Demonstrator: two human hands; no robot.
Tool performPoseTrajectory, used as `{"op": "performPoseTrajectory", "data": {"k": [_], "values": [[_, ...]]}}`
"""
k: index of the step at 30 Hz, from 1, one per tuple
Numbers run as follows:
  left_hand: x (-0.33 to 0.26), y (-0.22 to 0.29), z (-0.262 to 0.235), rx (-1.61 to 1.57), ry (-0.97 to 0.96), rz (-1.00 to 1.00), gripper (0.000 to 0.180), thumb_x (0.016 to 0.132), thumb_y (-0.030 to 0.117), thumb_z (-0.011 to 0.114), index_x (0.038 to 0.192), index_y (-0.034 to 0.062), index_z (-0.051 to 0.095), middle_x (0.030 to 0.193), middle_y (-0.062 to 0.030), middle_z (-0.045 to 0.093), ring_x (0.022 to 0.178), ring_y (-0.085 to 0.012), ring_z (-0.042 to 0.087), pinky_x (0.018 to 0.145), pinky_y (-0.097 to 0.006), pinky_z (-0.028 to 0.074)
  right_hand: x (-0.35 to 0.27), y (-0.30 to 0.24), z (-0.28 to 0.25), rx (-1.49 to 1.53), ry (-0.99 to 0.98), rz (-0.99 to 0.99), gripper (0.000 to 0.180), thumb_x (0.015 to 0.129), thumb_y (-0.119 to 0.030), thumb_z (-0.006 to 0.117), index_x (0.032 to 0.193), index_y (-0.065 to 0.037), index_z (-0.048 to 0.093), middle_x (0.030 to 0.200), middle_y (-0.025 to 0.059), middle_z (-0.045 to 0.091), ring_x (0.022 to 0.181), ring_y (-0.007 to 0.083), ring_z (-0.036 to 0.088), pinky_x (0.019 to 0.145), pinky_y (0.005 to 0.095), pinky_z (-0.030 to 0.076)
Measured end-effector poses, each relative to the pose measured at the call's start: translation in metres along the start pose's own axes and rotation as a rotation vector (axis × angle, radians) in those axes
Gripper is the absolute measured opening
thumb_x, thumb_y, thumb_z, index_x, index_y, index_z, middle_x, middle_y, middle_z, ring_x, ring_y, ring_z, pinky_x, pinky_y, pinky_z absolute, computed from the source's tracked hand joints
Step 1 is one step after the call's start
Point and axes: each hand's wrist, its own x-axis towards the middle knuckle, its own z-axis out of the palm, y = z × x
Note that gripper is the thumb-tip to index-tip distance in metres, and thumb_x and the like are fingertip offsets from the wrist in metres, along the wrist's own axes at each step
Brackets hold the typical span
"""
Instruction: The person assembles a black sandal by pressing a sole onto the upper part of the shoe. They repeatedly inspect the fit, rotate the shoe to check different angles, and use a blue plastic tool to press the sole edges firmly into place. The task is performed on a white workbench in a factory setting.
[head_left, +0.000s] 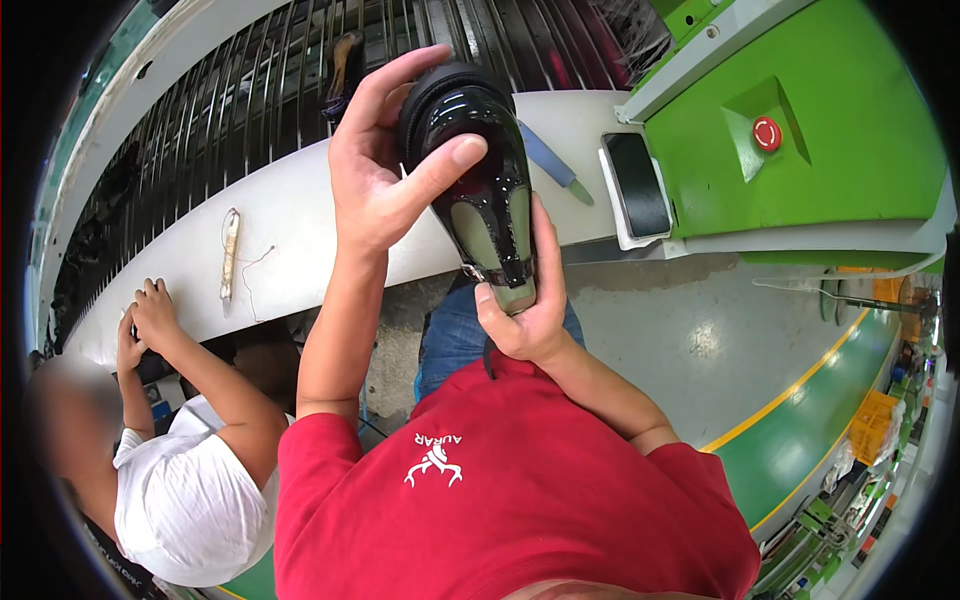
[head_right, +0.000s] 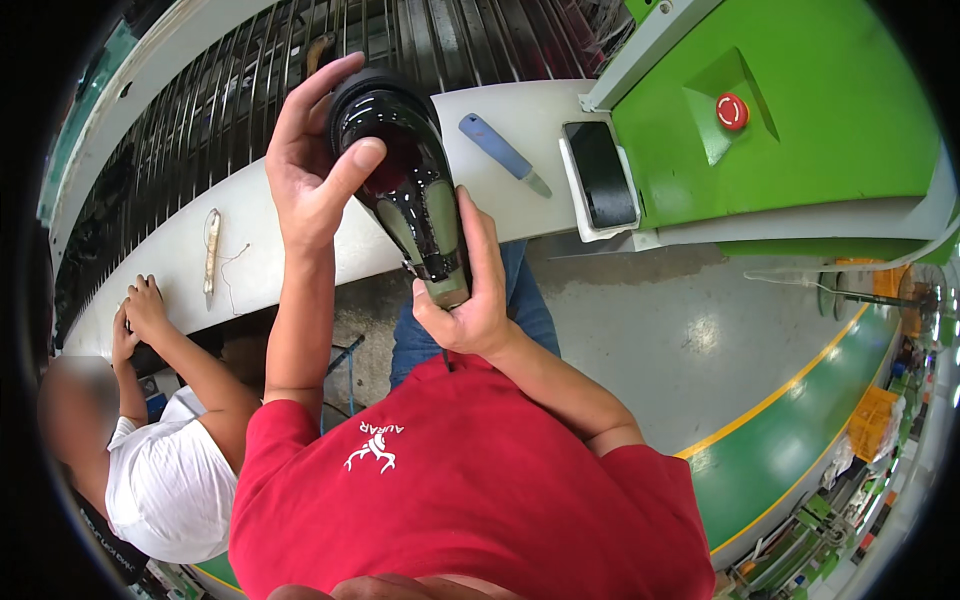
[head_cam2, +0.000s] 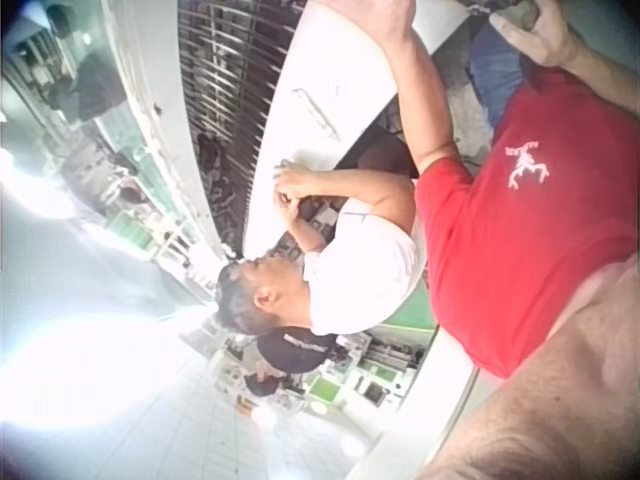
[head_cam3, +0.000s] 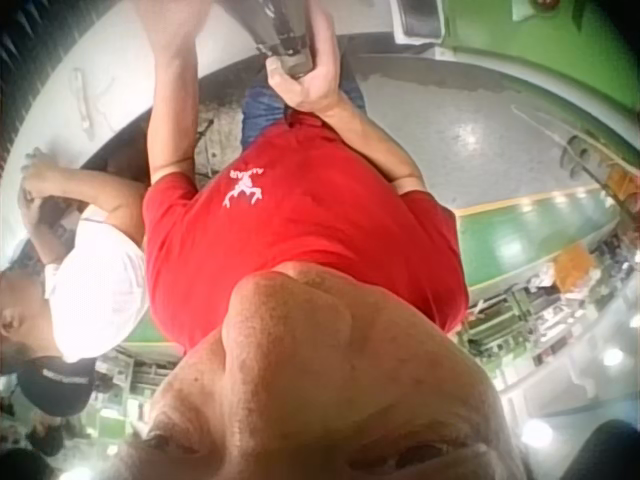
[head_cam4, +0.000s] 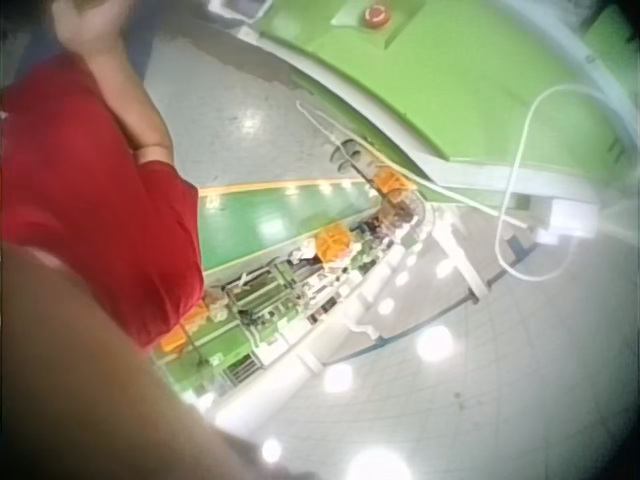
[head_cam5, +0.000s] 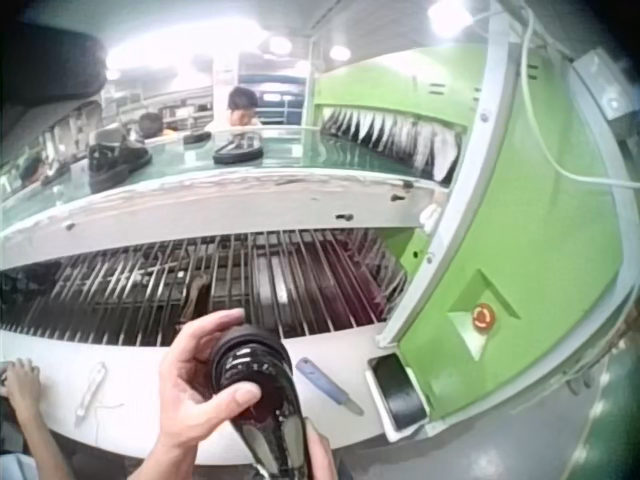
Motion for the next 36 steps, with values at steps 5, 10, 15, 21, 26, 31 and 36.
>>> {"op": "performPoseTrajectory", "data": {"k": [5, 10, 15, 21, 26, 31, 36], "values": [[0.0009, 0.0017, 0.0016, 0.023, 0.028, -0.005, 0.076, 0.084, 0.006, 0.093, 0.150, -0.0026, 0.057, 0.120, -0.0156, 0.078, 0.110, -0.0200, 0.076, 0.098, -0.032, 0.060, 0.0019, 0.0009, -0.0007, -0.022, -0.003, -0.027, 0.100, 0.079, -0.007, 0.070, 0.166, 0.014, 0.026, 0.147, 0.0272, 0.050, 0.131, 0.0373, 0.056, 0.114, 0.0445, 0.045], [0.0006, 0.0008, 0.0029, 0.057, 0.038, 0.017, 0.074, 0.085, 0.008, 0.093, 0.149, -0.0028, 0.058, 0.121, -0.0159, 0.078, 0.111, -0.0203, 0.076, 0.098, -0.032, 0.061, 0.0016, 0.0016, -0.0005, -0.016, 0.006, -0.017, 0.100, 0.079, -0.006, 0.070, 0.166, 0.014, 0.026, 0.147, 0.0270, 0.050, 0.130, 0.0371, 0.057, 0.114, 0.0440, 0.045], [0.0006, 0.0013, 0.0022, 0.097, 0.012, 0.006, 0.072, 0.088, 0.007, 0.090, 0.150, -0.0073, 0.056, 0.133, -0.0212, 0.072, 0.118, -0.0227, 0.073, 0.105, -0.036, 0.057, 0.0033, -0.0005, -0.0035, -0.052, -0.004, -0.027, 0.100, 0.078, -0.006, 0.070, 0.166, 0.014, 0.027, 0.146, 0.0266, 0.051, 0.130, 0.0367, 0.057, 0.113, 0.0438, 0.045], [-0.0006, 0.0012, -0.0001, 0.114, 0.006, 0.011, 0.069, 0.088, 0.007, 0.090, 0.147, -0.0085, 0.058, 0.134, -0.0205, 0.072, 0.119, -0.0228, 0.072, 0.106, -0.036, 0.057, 0.0030, -0.0023, -0.0022, -0.042, -0.002, -0.024, 0.100, 0.078, -0.006, 0.070, 0.166, 0.014, 0.027, 0.146, 0.0267, 0.051, 0.129, 0.0369, 0.057, 0.113, 0.0438, 0.046], [-0.0009, -0.0003, -0.0002, 0.116, 0.006, 0.025, 0.066, 0.089, 0.006, 0.089, 0.146, -0.0083, 0.060, 0.131, -0.0191, 0.073, 0.117, -0.0219, 0.073, 0.105, -0.035, 0.057, 0.0036, -0.0016, -0.0027, -0.041, -0.008, -0.033, 0.100, 0.078, -0.006, 0.070, 0.166, 0.015, 0.027, 0.146, 0.0273, 0.050, 0.130, 0.0372, 0.057, 0.113, 0.0438, 0.046], [-0.0013, 0.0001, -0.0001, 0.115, 0.010, 0.029, 0.065, 0.089, 0.005, 0.089, 0.146, -0.0081, 0.060, 0.127, -0.0180, 0.075, 0.114, -0.0210, 0.073, 0.103, -0.034, 0.058, 0.0036, -0.0009, -0.0026, -0.064, -0.011, -0.049, 0.100, 0.078, -0.007, 0.070, 0.166, 0.015, 0.027, 0.146, 0.0278, 0.050, 0.131, 0.0376, 0.057, 0.114, 0.0441, 0.045], [-0.0013, -0.0027, -0.0017, 0.099, 0.027, 0.053, 0.064, 0.086, 0.008, 0.094, 0.142, -0.0038, 0.064, 0.123, -0.0149, 0.077, 0.112, -0.0200, 0.075, 0.100, -0.033, 0.059, 0.0045, -0.0007, -0.0021, -0.054, -0.022, -0.041, 0.101, 0.078, -0.008, 0.070, 0.166, 0.015, 0.026, 0.146, 0.0281, 0.050, 0.131, 0.0376, 0.057, 0.114, 0.0440, 0.046]]}}
